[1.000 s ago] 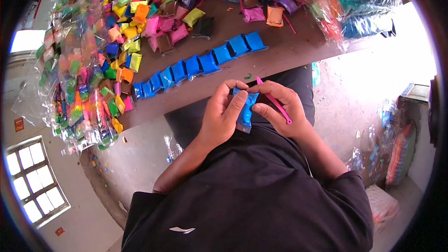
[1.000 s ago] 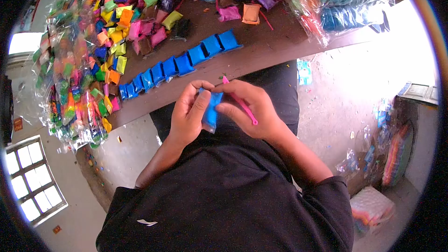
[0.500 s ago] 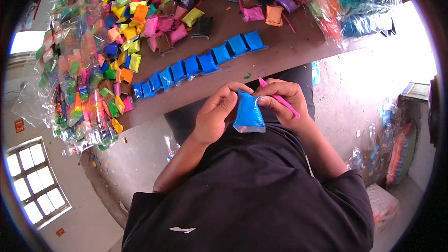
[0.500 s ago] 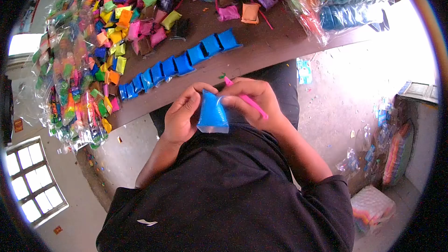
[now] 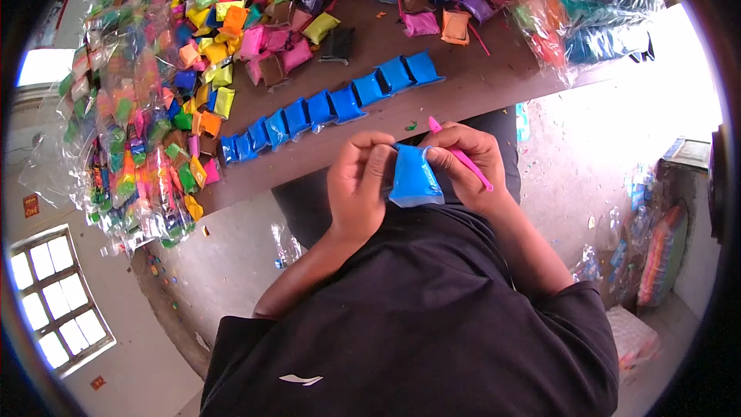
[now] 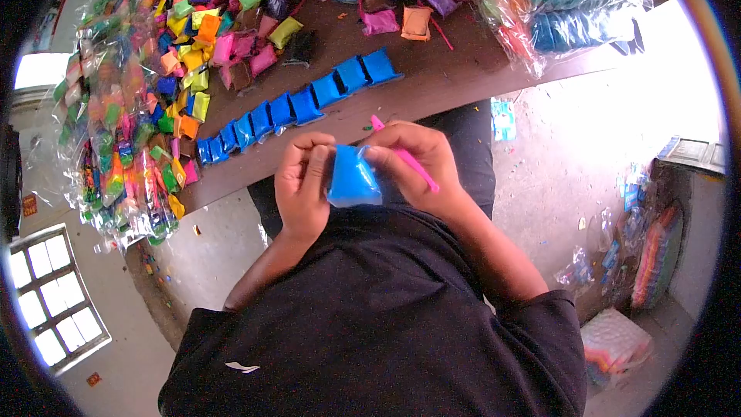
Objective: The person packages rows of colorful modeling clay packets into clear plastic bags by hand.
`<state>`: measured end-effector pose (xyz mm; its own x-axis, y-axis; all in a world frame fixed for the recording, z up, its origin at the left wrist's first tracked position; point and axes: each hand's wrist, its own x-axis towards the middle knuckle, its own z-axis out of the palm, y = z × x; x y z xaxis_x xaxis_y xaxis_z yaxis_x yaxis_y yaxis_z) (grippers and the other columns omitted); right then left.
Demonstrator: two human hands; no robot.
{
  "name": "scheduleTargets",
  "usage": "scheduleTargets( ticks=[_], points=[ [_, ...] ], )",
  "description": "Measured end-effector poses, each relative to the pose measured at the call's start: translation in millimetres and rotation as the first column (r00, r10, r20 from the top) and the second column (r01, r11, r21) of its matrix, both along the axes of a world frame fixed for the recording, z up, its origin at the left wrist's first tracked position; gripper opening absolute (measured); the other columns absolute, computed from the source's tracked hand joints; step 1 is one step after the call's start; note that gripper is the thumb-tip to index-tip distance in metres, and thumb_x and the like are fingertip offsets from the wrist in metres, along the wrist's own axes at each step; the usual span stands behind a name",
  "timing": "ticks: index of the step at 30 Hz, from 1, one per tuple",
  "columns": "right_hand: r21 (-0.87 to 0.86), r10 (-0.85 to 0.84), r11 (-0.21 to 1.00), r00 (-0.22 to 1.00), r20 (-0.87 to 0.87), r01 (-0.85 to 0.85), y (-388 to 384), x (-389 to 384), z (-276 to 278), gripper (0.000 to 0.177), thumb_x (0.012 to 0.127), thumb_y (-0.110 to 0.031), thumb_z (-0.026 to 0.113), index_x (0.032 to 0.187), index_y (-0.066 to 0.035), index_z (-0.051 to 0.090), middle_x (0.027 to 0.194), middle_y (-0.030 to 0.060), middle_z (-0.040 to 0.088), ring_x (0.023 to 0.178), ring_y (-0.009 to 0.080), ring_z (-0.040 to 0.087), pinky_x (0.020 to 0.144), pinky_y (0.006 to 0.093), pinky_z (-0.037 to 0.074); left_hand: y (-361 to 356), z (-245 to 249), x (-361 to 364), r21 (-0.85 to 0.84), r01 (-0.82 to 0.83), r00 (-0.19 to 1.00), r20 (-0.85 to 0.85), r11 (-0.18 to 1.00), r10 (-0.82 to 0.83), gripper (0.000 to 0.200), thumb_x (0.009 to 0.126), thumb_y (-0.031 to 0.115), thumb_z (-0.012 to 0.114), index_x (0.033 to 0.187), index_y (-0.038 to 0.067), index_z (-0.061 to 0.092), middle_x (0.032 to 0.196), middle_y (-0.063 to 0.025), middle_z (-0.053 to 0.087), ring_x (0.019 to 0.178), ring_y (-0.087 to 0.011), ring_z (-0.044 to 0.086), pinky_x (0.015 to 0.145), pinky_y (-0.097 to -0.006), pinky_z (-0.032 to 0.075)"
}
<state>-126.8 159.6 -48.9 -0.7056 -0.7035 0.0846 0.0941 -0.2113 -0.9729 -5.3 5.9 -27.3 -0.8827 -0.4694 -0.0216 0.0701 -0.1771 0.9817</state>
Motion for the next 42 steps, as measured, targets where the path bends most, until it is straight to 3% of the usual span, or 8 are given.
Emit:
scheduleTargets(
  ticks=[4, 8, 16, 22, 26, 34, 36, 42],
  points=[
    [0.074, -0.096, 0.992, 0.993, -0.074, 0.102, 2, -9, -1, 0.006, 0.095, -0.004, 0.071, 0.095, 0.002, 0.07, 0.086, 0.0071, 0.069, 0.081, 0.0115, 0.063, 0.074, 0.0277, 0.051, 0, 2, 10, 0.164, 0.05, 0.998, 0.024, 0.985, -0.055, 0.026, 0.108, 0.009, 0.051, 0.128, -0.006, 0.057, 0.104, -0.0135, 0.07, 0.089, -0.0151, 0.068, 0.081, -0.0283, 0.055],
    [0.123, -0.191, 0.972, 0.977, -0.098, 0.203, -2, -11, -9, 0.006, 0.091, -0.003, 0.073, 0.095, 0.001, 0.07, 0.084, 0.0085, 0.067, 0.077, 0.0152, 0.064, 0.073, 0.0285, 0.05, 13, 0, 14, -0.089, 0.065, 0.997, -0.03, 0.994, -0.068, 0.036, 0.098, -0.005, 0.062, 0.133, -0.009, 0.055, 0.117, -0.0145, 0.069, 0.104, -0.0165, 0.068, 0.093, -0.0313, 0.055],
    [0.137, -0.163, 0.963, 0.908, -0.387, 0.231, -5, -12, -6, 0.012, 0.087, -0.001, 0.075, 0.099, -0.001, 0.071, 0.085, 0.0116, 0.068, 0.075, 0.0205, 0.065, 0.071, 0.0307, 0.051, 11, -2, 11, -0.232, -0.072, 0.996, 0.041, 0.97, 0.083, 0.023, 0.092, 0.003, 0.078, 0.11, -0.008, 0.069, 0.094, -0.0113, 0.075, 0.081, -0.014, 0.071, 0.075, -0.0266, 0.059],
    [0.115, -0.333, 0.933, 0.939, -0.086, 0.341, -2, 5, 3, 0.019, 0.089, -0.008, 0.076, 0.106, -0.001, 0.071, 0.087, 0.0109, 0.07, 0.077, 0.0173, 0.067, 0.073, 0.0301, 0.052, 5, -16, 6, -0.208, -0.159, 0.985, 0.033, 0.965, 0.169, 0.014, 0.093, -0.002, 0.075, 0.104, -0.008, 0.069, 0.09, -0.0127, 0.075, 0.079, -0.0149, 0.072, 0.072, -0.0274, 0.06],
    [0.167, -0.128, 0.959, 0.872, -0.473, 0.231, 5, 6, 7, 0.033, 0.082, -0.018, 0.086, 0.107, -0.003, 0.072, 0.089, 0.0141, 0.071, 0.078, 0.0243, 0.07, 0.072, 0.0323, 0.054, 3, -25, 9, -0.248, -0.168, 0.986, -0.049, 0.954, 0.161, 0.019, 0.089, -0.008, 0.076, 0.107, -0.008, 0.07, 0.101, -0.0098, 0.068, 0.084, -0.0116, 0.065, 0.073, -0.0241, 0.054],
    [0.208, -0.113, 0.947, 0.861, -0.496, 0.244, 3, 8, 5, 0.032, 0.08, -0.007, 0.087, 0.107, 0.001, 0.071, 0.093, 0.0105, 0.072, 0.085, 0.0184, 0.071, 0.079, 0.0293, 0.054, 2, -31, 10, -0.346, -0.177, 0.984, -0.085, 0.921, 0.157, 0.016, 0.09, -0.007, 0.075, 0.104, -0.008, 0.069, 0.102, -0.0114, 0.066, 0.084, -0.0185, 0.072, 0.073, -0.0279, 0.06],
    [0.204, -0.149, 0.946, 0.894, -0.423, 0.254, 2, 8, 0, 0.03, 0.079, -0.012, 0.086, 0.105, -0.003, 0.072, 0.093, 0.0154, 0.072, 0.081, 0.0301, 0.072, 0.075, 0.0361, 0.056, 2, -34, 10, -0.408, -0.163, 0.986, -0.097, 0.898, 0.135, 0.016, 0.089, -0.009, 0.075, 0.104, -0.008, 0.069, 0.102, -0.0115, 0.066, 0.086, -0.0197, 0.073, 0.075, -0.0285, 0.061],
    [0.252, -0.153, 0.936, 0.927, -0.342, 0.247, 2, 13, 0, 0.026, 0.081, -0.009, 0.084, 0.104, -0.003, 0.072, 0.092, 0.0152, 0.071, 0.082, 0.0293, 0.071, 0.074, 0.0359, 0.055, -1, -36, 11, -0.485, -0.151, 0.988, -0.111, 0.861, 0.111, 0.014, 0.09, -0.01, 0.074, 0.102, -0.008, 0.069, 0.103, -0.012, 0.065, 0.087, -0.0199, 0.073, 0.077, -0.0277, 0.06]
  ],
)
